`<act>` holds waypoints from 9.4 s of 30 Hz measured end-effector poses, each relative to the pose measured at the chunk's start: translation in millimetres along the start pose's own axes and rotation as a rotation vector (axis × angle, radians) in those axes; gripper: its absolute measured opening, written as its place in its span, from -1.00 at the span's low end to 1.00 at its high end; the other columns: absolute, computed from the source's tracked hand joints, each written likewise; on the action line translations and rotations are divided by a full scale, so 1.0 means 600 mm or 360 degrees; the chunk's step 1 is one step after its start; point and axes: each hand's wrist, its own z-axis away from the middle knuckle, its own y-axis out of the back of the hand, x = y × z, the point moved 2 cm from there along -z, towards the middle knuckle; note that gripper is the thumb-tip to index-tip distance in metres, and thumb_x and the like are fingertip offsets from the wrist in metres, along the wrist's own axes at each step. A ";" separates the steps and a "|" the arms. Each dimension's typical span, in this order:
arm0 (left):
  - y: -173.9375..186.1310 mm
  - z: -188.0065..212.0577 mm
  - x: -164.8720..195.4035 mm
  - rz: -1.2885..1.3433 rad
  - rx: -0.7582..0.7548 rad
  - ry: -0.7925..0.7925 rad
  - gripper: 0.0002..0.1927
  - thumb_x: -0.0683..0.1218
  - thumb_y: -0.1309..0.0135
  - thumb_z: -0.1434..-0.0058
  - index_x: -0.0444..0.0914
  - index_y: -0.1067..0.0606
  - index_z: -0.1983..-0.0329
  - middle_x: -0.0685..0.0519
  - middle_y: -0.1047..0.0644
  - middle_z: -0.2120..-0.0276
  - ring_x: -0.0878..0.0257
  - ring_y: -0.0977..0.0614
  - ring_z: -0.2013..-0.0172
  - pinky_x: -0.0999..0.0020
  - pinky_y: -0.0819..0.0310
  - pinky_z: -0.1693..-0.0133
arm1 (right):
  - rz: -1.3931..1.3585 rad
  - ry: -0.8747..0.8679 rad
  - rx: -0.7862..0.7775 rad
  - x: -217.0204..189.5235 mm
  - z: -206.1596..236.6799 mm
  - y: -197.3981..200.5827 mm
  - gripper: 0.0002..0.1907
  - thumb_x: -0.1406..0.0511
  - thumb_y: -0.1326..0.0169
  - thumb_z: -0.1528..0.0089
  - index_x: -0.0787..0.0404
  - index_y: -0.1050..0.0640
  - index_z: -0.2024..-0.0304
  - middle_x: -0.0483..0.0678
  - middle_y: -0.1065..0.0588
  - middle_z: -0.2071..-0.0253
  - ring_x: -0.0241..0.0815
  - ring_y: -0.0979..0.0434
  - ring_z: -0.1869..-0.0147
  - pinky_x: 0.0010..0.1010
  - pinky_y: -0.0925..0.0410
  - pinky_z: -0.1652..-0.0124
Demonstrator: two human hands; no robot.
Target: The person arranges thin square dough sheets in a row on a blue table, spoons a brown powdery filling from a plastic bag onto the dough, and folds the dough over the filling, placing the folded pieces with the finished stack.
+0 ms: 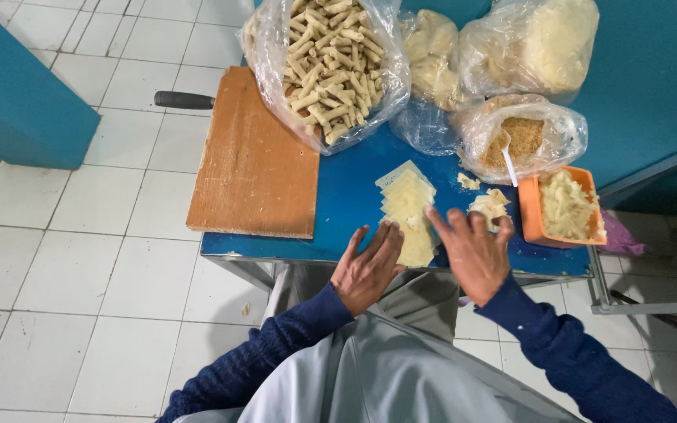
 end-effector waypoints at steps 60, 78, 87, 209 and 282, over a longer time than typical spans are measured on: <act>-0.035 -0.050 -0.067 0.0234 -0.0218 -0.0001 -0.44 0.31 -0.16 -0.16 -0.14 -0.43 -0.01 -0.28 -0.21 -0.39 -0.11 -0.18 -0.44 -0.45 0.07 -0.30 | -0.0038 0.0174 -0.0080 0.037 -0.095 -0.075 -0.20 0.42 0.10 -0.30 -0.46 -0.23 -0.49 -0.15 -0.32 0.07 -0.12 -0.30 -0.06 0.17 -0.10 -0.13; -0.033 -0.049 -0.074 0.0310 -0.0184 -0.0023 -0.45 0.30 -0.18 -0.17 -0.13 -0.40 -0.03 -0.34 -0.18 -0.39 -0.19 -0.19 -0.43 -0.42 0.01 -0.28 | -0.0145 -0.0006 0.0021 0.025 -0.073 -0.068 -0.28 0.39 0.10 -0.35 -0.37 -0.26 -0.51 -0.14 -0.29 0.06 -0.08 -0.28 -0.08 0.18 -0.09 -0.14; -0.031 -0.052 -0.073 0.0282 -0.0222 0.0002 -0.43 0.33 -0.17 -0.15 -0.12 -0.42 -0.01 -0.31 -0.19 -0.39 -0.16 -0.17 -0.44 -0.43 0.05 -0.29 | -0.0089 0.0200 -0.0154 0.025 -0.097 -0.068 -0.12 0.46 0.10 -0.29 -0.56 -0.13 -0.50 -0.13 -0.31 0.08 -0.08 -0.30 -0.03 0.21 -0.10 -0.13; 0.000 -0.031 -0.063 0.0345 -0.0095 0.0223 -0.75 0.01 -0.15 -0.26 -0.02 -0.61 0.00 -0.16 -0.31 -0.30 -0.03 -0.28 -0.34 -0.40 0.15 -0.26 | -0.0816 -0.0740 0.0512 0.148 0.041 -0.017 -0.59 0.34 -0.12 -0.41 0.24 -0.47 -0.31 0.17 -0.53 0.10 0.15 -0.56 0.08 -0.07 -0.41 0.11; -0.004 -0.006 0.006 0.0932 0.0445 0.0720 -0.79 -0.37 -0.16 -0.16 -0.39 -0.39 0.20 -0.18 -0.26 -0.01 0.01 -0.52 0.23 0.19 -0.50 0.24 | -0.1016 -0.0105 0.0358 0.012 0.095 0.076 -0.53 0.53 -0.17 -0.13 0.14 -0.61 -0.10 -0.03 -0.36 0.33 -0.05 -0.44 0.25 -0.22 -0.36 0.24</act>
